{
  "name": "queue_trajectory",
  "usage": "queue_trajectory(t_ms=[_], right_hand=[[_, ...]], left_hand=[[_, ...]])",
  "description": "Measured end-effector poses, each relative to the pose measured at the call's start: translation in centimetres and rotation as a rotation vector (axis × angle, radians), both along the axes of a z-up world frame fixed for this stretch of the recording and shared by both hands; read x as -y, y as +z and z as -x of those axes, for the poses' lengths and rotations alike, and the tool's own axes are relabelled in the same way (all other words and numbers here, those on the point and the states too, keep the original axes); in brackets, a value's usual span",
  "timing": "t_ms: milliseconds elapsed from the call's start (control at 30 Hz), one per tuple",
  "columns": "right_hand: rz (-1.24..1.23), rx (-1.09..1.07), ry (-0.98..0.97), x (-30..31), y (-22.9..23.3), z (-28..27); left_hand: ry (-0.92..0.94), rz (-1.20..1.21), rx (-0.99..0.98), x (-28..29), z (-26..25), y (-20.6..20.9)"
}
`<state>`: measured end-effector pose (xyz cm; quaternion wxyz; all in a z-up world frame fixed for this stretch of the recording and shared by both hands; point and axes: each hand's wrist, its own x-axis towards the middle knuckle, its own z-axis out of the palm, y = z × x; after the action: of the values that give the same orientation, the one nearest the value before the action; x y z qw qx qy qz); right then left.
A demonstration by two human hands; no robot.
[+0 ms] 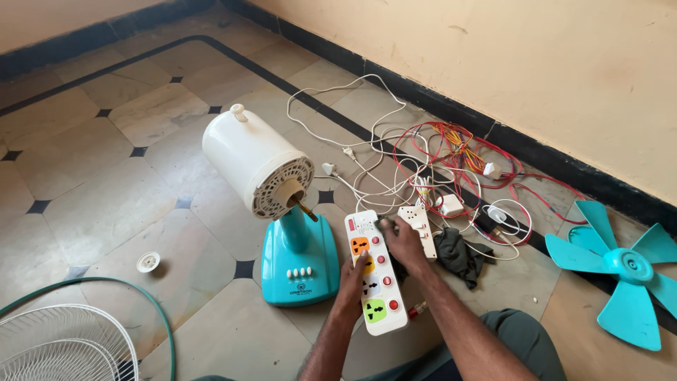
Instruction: The person sits on the floor and wipes two white power strips with a dark cloth. They then pick up a teal fan blade and attach it to the fan motor, followed by securing the white wire cage over the blade. The person handles the fan components and power strips directly with their hands.
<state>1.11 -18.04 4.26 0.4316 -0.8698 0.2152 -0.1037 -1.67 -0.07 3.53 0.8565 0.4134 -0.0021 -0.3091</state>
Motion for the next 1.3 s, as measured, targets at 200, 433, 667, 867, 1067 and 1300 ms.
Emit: queue_trajectory(t_ms=[200, 433, 667, 867, 1067, 1300], right_hand=[[-0.052, 0.091, -0.170, 0.8, 0.2, -0.4], [0.032, 0.033, -0.032, -0.2, 3.7, -1.6], [0.420, 0.228, 0.252, -3.9, 4.3, -0.6], [0.346, 0.278, 0.520, -6.9, 6.1, 2.5], [0.210, 0.299, 0.356, -5.7, 2.2, 4.4], [0.219, -0.015, -0.174, 3.7, -2.4, 3.4]], left_hand=[[-0.002, 0.076, -0.015, 0.0, 0.4, 1.9], [-0.084, 0.004, 0.022, 0.6, 0.6, 2.1], [-0.099, -0.069, 0.119, 0.5, 0.5, 1.7], [-0.027, 0.239, -0.127, -1.0, -0.6, -0.4], [-0.046, 0.108, -0.073, -0.3, -1.1, -3.7], [0.050, -0.016, -0.210, -0.3, -1.5, -2.2]])
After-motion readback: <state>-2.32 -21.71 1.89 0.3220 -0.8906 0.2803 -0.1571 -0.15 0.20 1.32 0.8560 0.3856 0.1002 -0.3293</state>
